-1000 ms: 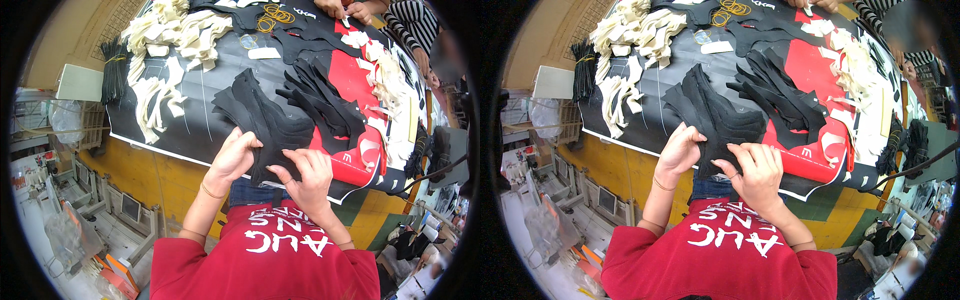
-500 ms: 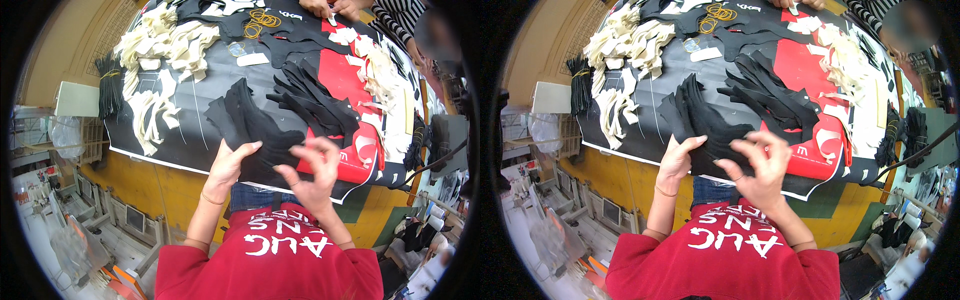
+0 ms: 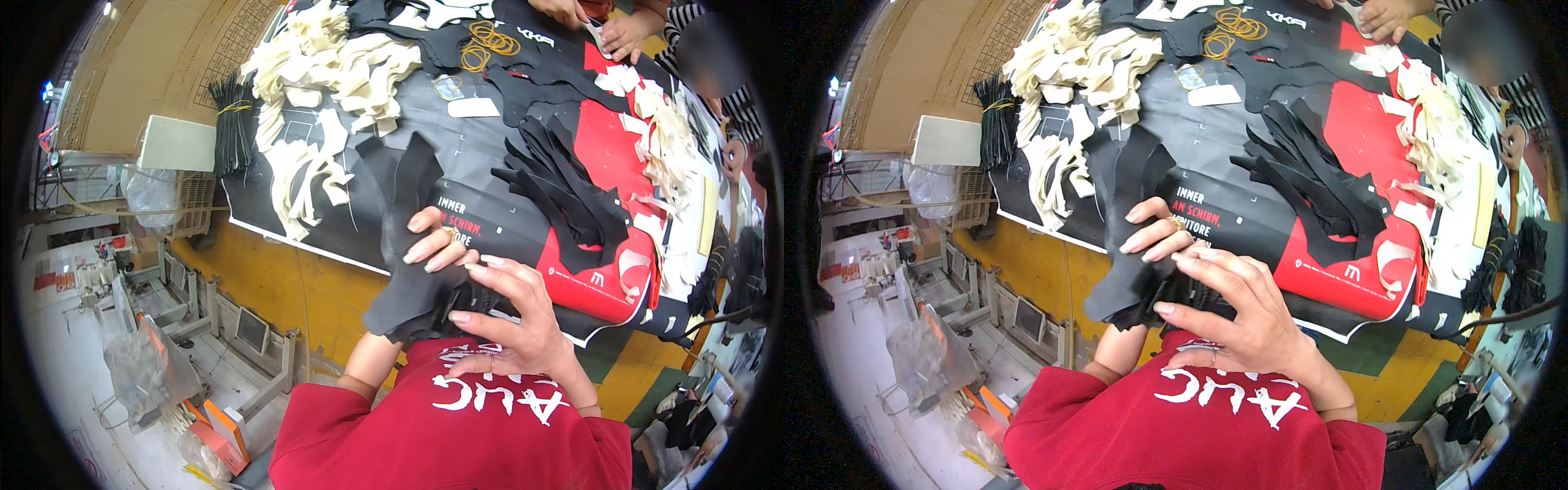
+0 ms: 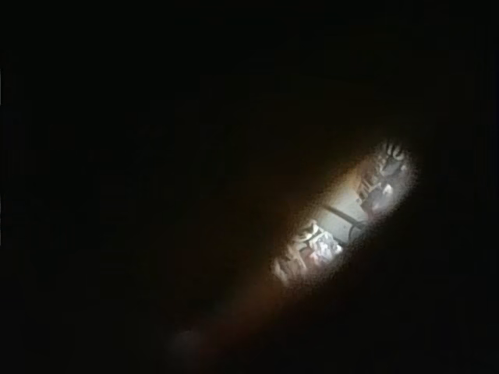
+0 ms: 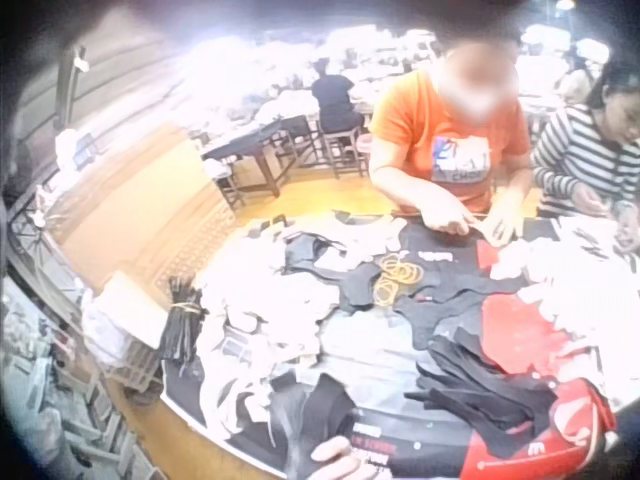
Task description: The person sorts and stacks black gloves on a work table in a factory setting. They repeatedly pick up gloves, align them, and place them into neat piles while coworkers handle other materials nearby.
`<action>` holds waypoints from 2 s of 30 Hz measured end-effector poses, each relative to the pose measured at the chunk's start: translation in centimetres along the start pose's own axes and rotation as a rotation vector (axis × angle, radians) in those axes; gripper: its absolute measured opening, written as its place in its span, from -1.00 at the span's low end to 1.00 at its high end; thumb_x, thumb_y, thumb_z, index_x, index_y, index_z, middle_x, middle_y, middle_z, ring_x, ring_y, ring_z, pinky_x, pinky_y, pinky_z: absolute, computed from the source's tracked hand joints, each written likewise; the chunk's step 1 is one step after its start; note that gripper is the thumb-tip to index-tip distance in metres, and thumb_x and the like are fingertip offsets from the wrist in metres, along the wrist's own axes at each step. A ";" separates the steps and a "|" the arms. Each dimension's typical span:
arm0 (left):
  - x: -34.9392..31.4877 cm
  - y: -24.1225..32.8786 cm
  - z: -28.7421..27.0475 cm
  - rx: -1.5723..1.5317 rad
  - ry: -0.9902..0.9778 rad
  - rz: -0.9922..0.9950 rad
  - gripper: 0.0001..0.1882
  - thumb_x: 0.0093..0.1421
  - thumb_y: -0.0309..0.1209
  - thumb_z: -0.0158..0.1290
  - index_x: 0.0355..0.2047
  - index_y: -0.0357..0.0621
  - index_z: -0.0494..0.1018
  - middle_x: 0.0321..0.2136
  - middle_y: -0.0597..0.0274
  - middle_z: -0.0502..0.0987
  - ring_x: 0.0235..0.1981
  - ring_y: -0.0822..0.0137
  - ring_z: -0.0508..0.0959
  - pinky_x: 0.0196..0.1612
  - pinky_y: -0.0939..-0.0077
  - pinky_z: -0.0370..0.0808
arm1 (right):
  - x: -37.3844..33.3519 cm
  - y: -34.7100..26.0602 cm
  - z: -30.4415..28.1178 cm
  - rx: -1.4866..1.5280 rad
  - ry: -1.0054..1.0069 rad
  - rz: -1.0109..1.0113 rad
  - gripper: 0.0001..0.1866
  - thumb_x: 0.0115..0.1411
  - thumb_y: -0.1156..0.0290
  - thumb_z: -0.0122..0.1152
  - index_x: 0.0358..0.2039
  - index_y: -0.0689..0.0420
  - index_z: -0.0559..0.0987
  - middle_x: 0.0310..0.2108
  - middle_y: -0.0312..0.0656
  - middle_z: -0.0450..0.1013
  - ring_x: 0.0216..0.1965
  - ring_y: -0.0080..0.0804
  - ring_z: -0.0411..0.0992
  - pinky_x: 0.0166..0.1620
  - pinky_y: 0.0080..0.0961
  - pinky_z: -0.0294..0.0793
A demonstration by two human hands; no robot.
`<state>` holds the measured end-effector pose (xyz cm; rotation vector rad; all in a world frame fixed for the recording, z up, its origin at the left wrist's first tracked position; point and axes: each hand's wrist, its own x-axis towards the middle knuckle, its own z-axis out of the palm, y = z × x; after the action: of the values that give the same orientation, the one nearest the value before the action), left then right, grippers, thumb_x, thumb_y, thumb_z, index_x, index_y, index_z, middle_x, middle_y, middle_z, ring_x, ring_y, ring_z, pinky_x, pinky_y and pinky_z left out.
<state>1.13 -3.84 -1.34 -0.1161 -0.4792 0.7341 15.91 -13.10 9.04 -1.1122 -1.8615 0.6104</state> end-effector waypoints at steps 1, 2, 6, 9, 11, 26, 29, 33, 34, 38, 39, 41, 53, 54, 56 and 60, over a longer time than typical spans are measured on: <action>0.0 -0.1 -0.1 0.003 0.004 0.024 -0.83 0.40 -0.26 -0.18 -0.20 0.15 0.43 -0.48 0.48 0.61 -0.36 0.41 0.51 0.10 0.33 0.24 | 0.4 0.1 0.0 -0.009 0.026 -0.025 -0.36 -0.11 -0.17 0.43 -0.02 -0.16 0.60 0.16 -0.14 0.35 0.17 -0.14 0.31 0.08 -0.20 0.35; 0.0 -0.2 -0.2 0.042 0.011 0.040 -0.83 0.42 -0.28 -0.21 -0.18 0.15 0.41 -0.49 0.48 0.59 -0.36 0.41 0.50 0.08 0.34 0.25 | 0.8 0.2 -0.1 -0.041 0.029 -0.050 -0.36 -0.11 -0.17 0.43 -0.03 -0.15 0.60 0.13 -0.15 0.37 0.17 -0.15 0.31 0.07 -0.21 0.35; 0.3 1.0 -0.2 0.362 -0.005 0.004 -0.74 0.27 -0.06 0.07 -0.25 0.12 0.32 -0.57 0.41 0.50 -0.42 0.36 0.47 -0.17 0.40 0.25 | 1.5 0.6 -1.0 0.021 0.128 -0.093 -0.42 -0.07 -0.15 0.42 -0.09 -0.13 0.60 0.03 -0.22 0.45 0.09 -0.20 0.37 0.02 -0.22 0.36; 1.0 2.5 0.3 0.623 -0.003 -0.081 -0.74 0.28 -0.05 0.06 -0.26 0.12 0.31 -0.60 0.37 0.48 -0.43 0.34 0.47 -0.20 0.44 0.23 | 1.6 1.0 -1.5 0.019 0.101 -0.045 -0.47 -0.03 -0.12 0.40 -0.11 -0.10 0.61 0.01 -0.27 0.47 0.05 -0.25 0.41 0.03 -0.26 0.34; 0.9 2.4 0.8 0.637 0.097 -0.043 -0.72 0.29 -0.04 0.04 -0.22 0.09 0.31 -0.52 0.28 0.49 -0.40 0.28 0.48 -0.17 0.39 0.26 | 1.5 1.4 -1.7 -0.105 -0.045 -0.012 -0.48 -0.02 -0.09 0.39 -0.11 -0.09 0.61 -0.01 -0.29 0.47 0.05 -0.27 0.41 0.05 -0.26 0.32; -0.3 2.3 1.2 0.495 0.175 -0.045 -0.83 0.45 -0.29 -0.25 -0.22 0.13 0.36 -0.45 0.42 0.58 -0.37 0.37 0.51 -0.09 0.37 0.20 | -1.7 7.5 -10.0 -0.491 0.245 0.525 -0.16 -0.16 -0.05 0.52 0.08 0.17 0.48 0.07 -0.04 0.41 0.12 -0.06 0.36 0.16 -0.17 0.29; -0.3 2.2 1.1 0.512 0.235 -0.043 -0.84 0.44 -0.27 -0.23 -0.24 0.13 0.35 -0.45 0.41 0.57 -0.39 0.36 0.50 -0.07 0.36 0.22 | -2.5 9.5 -11.5 -0.488 0.137 0.727 0.10 -0.29 -0.09 0.58 0.23 0.20 0.33 0.04 0.00 0.37 0.12 -0.04 0.33 0.19 -0.19 0.29; 0.1 1.7 1.0 0.533 0.320 -0.066 -0.71 0.20 -0.09 0.19 -0.29 0.13 0.33 -0.53 0.43 0.49 -0.42 0.35 0.45 -0.11 0.42 0.24 | -2.6 10.1 -9.7 -0.541 0.024 0.745 0.16 -0.36 -0.17 0.57 0.24 0.14 0.33 -0.13 -0.08 0.42 -0.03 -0.15 0.37 0.09 -0.19 0.26; 0.3 1.4 1.0 0.542 0.342 -0.070 -0.68 0.17 -0.08 0.22 -0.28 0.13 0.33 -0.53 0.42 0.48 -0.42 0.36 0.44 -0.11 0.43 0.24 | -2.4 10.1 -9.2 -0.555 -0.027 0.783 0.15 -0.36 -0.17 0.57 0.23 0.13 0.33 -0.16 -0.11 0.43 -0.05 -0.17 0.37 0.06 -0.21 0.25; 1.1 0.9 1.0 0.637 0.307 -0.128 -0.69 0.15 -0.12 0.23 -0.25 0.12 0.36 -0.53 0.41 0.47 -0.42 0.35 0.44 -0.12 0.45 0.23 | -2.0 9.5 -7.9 -0.602 -0.081 0.767 -0.18 -0.28 -0.08 0.57 -0.03 0.08 0.52 -0.29 -0.22 0.44 -0.13 -0.26 0.38 -0.06 -0.31 0.23; 1.2 0.8 1.1 0.651 0.336 -0.140 -0.73 0.19 -0.13 0.18 -0.25 0.13 0.36 -0.53 0.43 0.47 -0.42 0.36 0.44 -0.10 0.43 0.23 | -1.9 9.4 -7.8 -0.613 -0.097 0.747 -0.25 -0.27 -0.06 0.56 -0.09 0.08 0.55 -0.30 -0.22 0.44 -0.13 -0.27 0.38 -0.06 -0.31 0.23; 1.3 0.8 1.2 0.656 0.370 -0.162 -0.81 0.28 -0.16 0.10 -0.26 0.14 0.34 -0.54 0.47 0.47 -0.43 0.38 0.45 -0.08 0.41 0.24 | -1.7 9.2 -7.6 -0.552 -0.097 0.717 -0.47 -0.21 0.11 0.55 -0.26 0.11 0.56 -0.32 -0.20 0.45 -0.18 -0.24 0.42 -0.17 -0.30 0.33; 0.4 0.9 1.6 0.725 0.432 -0.068 -0.70 0.15 -0.15 0.19 -0.26 0.10 0.33 -0.50 0.36 0.47 -0.43 0.30 0.45 -0.13 0.41 0.23 | 0.8 8.6 -9.6 -1.217 0.086 0.133 -0.61 -0.09 0.50 0.23 -0.16 0.06 0.56 -0.27 -0.24 0.56 -0.30 -0.35 0.50 -0.36 -0.41 0.38; 0.3 0.9 1.6 0.726 0.427 -0.051 -0.71 0.16 -0.15 0.19 -0.26 0.09 0.33 -0.50 0.35 0.47 -0.42 0.29 0.45 -0.14 0.41 0.23 | 0.7 8.6 -9.6 -1.283 0.034 0.118 -0.53 0.03 0.45 0.16 0.03 0.06 0.52 -0.05 -0.14 0.51 -0.10 -0.27 0.48 -0.13 -0.33 0.39; 0.2 1.1 1.7 0.749 0.417 -0.067 -0.71 0.16 -0.16 0.18 -0.25 0.08 0.33 -0.49 0.34 0.48 -0.41 0.28 0.47 -0.14 0.39 0.24 | 0.0 8.4 -9.4 -1.275 -0.162 0.175 -0.48 0.05 0.40 0.17 0.10 0.04 0.48 0.10 -0.07 0.40 0.08 -0.21 0.38 0.04 -0.21 0.30; 0.0 1.4 1.6 0.769 0.405 -0.112 -0.73 0.17 -0.20 0.16 -0.25 0.05 0.33 -0.49 0.30 0.49 -0.38 0.24 0.50 -0.16 0.37 0.25 | -3.0 7.1 -8.9 -1.047 -0.399 0.369 -0.39 0.09 0.27 0.26 0.20 -0.01 0.41 0.29 0.02 0.19 0.32 -0.16 0.15 0.27 -0.03 0.06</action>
<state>-0.52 -2.89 -0.34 0.4720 0.1989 0.7194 27.44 -12.44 6.99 -2.1571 -2.4078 -0.0202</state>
